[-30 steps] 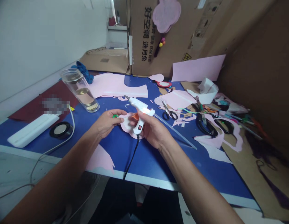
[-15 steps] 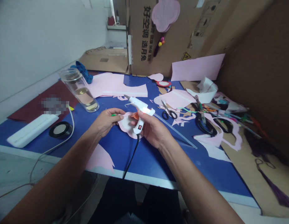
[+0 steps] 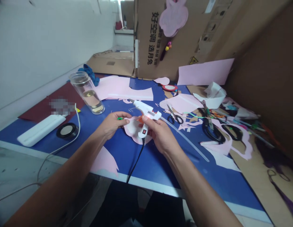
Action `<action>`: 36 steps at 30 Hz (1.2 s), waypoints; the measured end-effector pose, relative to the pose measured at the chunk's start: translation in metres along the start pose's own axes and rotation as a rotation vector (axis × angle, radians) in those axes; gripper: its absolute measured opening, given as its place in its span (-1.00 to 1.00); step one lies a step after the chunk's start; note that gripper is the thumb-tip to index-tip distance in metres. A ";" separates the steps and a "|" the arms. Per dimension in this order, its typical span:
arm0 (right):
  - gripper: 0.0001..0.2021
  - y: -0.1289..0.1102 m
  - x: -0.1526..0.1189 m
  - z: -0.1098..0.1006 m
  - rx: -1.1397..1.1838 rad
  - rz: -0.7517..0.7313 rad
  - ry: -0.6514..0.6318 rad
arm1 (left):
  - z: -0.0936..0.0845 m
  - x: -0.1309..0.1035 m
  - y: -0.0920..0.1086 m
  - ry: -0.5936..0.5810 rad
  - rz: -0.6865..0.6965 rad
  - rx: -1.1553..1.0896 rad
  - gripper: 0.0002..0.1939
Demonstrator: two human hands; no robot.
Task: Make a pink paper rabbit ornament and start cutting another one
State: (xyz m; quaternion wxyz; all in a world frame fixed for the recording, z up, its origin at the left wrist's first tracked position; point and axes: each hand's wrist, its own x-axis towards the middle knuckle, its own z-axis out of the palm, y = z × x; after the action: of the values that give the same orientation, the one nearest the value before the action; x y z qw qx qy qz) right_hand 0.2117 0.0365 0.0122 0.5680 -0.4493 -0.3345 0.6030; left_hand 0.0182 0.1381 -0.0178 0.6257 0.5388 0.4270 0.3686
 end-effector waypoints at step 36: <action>-0.62 -0.003 -0.002 -0.001 -0.030 0.050 -0.017 | 0.003 -0.001 -0.004 -0.039 0.227 0.263 -0.82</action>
State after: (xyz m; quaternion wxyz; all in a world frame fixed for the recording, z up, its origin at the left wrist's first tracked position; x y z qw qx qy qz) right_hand 0.2139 0.0344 0.0146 0.5433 -0.4606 -0.3371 0.6157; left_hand 0.0209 0.1355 -0.0211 0.5122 0.6678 0.3958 0.3675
